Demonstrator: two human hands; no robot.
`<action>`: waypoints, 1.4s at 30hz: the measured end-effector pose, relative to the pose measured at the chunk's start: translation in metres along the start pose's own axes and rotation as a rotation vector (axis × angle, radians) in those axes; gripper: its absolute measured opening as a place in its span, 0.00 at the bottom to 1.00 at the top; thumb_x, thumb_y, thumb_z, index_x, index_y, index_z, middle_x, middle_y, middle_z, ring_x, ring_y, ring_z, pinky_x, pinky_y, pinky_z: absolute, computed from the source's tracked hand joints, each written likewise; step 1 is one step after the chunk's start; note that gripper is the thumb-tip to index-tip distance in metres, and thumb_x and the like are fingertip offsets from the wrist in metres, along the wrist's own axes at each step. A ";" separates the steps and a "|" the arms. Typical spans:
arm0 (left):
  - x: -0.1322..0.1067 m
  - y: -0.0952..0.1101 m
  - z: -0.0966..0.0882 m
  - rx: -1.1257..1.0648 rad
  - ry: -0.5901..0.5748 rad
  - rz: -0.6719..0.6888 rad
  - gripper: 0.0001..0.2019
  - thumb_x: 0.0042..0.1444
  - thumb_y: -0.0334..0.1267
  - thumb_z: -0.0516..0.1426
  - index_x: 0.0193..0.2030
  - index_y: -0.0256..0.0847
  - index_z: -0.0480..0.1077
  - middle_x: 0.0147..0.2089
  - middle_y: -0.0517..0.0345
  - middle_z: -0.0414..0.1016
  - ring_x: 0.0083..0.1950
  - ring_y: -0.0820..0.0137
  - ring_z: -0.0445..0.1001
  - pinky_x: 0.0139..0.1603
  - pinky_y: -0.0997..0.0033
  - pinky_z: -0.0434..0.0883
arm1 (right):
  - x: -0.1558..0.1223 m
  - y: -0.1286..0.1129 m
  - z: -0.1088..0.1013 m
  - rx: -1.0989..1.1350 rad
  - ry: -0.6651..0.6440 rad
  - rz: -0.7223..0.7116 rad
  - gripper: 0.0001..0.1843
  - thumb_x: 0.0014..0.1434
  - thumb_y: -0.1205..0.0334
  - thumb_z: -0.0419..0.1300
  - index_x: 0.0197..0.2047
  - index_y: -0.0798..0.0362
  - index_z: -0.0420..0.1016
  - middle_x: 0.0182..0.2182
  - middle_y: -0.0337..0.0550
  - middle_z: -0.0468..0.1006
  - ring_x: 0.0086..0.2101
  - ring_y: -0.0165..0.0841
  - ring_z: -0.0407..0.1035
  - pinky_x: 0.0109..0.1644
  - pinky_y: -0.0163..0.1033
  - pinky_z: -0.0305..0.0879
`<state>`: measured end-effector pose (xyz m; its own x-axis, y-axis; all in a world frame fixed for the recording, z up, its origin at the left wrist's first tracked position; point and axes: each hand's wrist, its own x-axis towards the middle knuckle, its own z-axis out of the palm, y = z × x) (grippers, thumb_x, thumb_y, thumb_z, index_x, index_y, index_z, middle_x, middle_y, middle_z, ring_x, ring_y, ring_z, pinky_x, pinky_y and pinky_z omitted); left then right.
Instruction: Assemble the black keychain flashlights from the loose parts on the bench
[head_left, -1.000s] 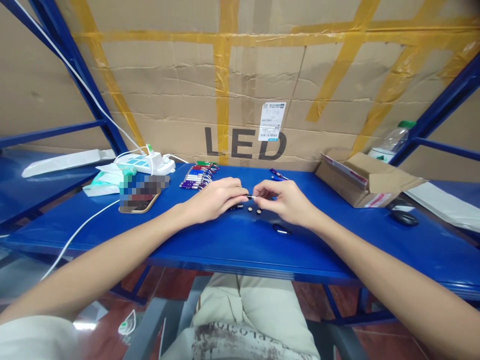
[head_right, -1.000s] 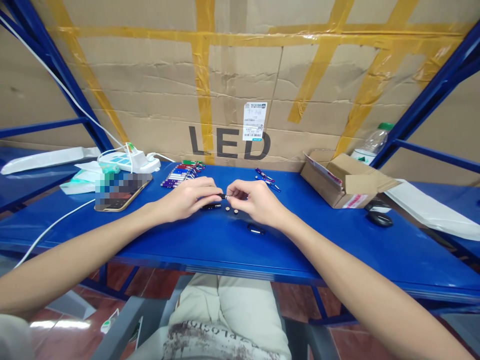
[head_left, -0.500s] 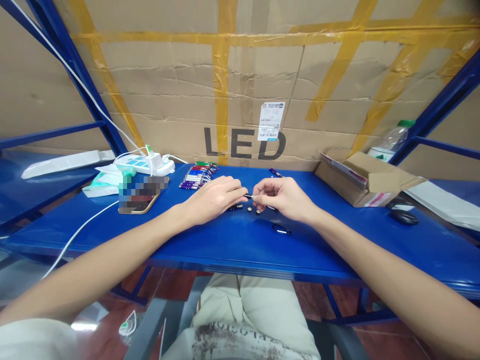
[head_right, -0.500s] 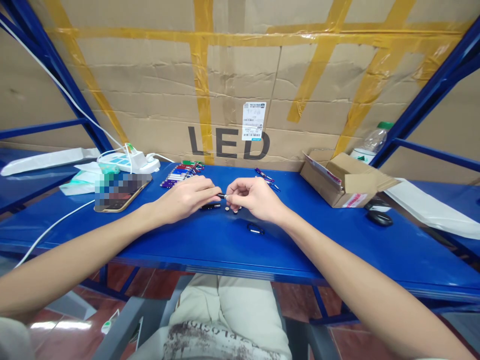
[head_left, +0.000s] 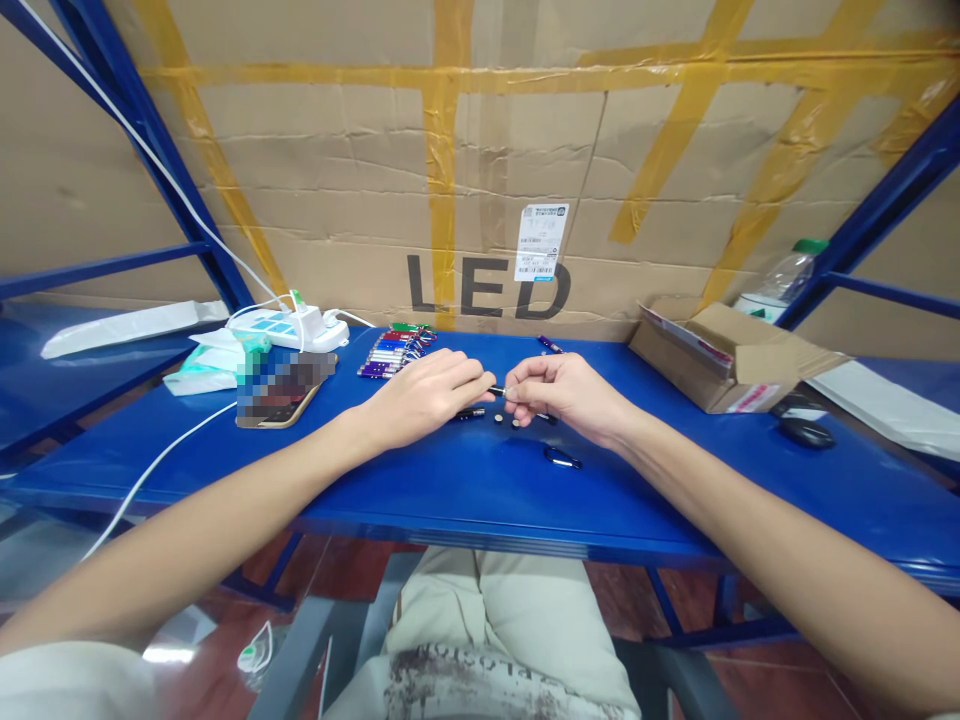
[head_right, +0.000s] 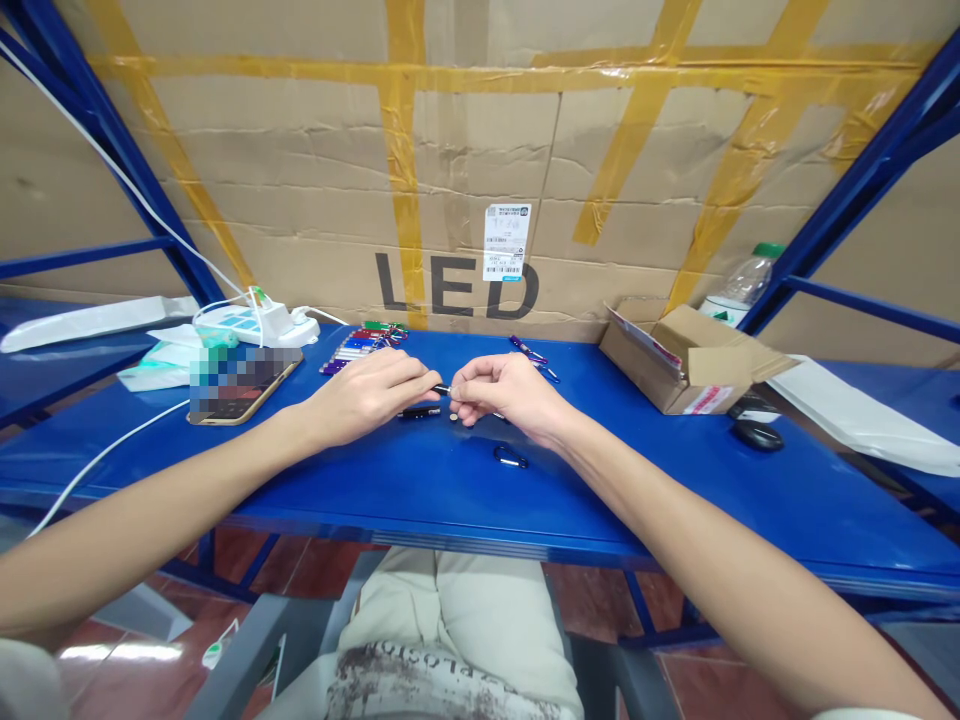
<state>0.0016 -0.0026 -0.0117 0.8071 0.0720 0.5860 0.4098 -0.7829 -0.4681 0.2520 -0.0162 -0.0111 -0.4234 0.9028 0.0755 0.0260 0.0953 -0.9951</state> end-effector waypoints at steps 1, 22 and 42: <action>0.000 0.000 0.000 -0.007 0.006 0.002 0.11 0.80 0.39 0.52 0.49 0.39 0.73 0.38 0.54 0.75 0.38 0.65 0.71 0.40 0.64 0.66 | 0.001 0.001 0.000 0.030 -0.009 0.020 0.10 0.50 0.60 0.77 0.32 0.56 0.84 0.28 0.44 0.85 0.26 0.31 0.77 0.34 0.36 0.77; -0.002 0.004 0.013 -0.315 -0.117 -0.274 0.17 0.81 0.43 0.48 0.58 0.37 0.74 0.51 0.46 0.78 0.51 0.59 0.77 0.56 0.59 0.74 | -0.003 0.006 -0.005 -0.880 0.130 -0.683 0.05 0.70 0.62 0.60 0.41 0.50 0.77 0.36 0.42 0.82 0.35 0.34 0.73 0.44 0.39 0.69; -0.004 0.003 0.008 0.073 -0.068 -0.086 0.16 0.81 0.40 0.48 0.49 0.38 0.75 0.40 0.52 0.79 0.39 0.65 0.76 0.41 0.64 0.68 | -0.004 -0.002 0.007 -0.343 0.046 -0.255 0.10 0.61 0.55 0.69 0.36 0.51 0.76 0.26 0.38 0.82 0.27 0.34 0.75 0.34 0.39 0.72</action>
<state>0.0029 -0.0002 -0.0211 0.7936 0.1806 0.5811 0.5067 -0.7249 -0.4667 0.2474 -0.0231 -0.0103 -0.4143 0.8492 0.3273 0.2288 0.4452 -0.8657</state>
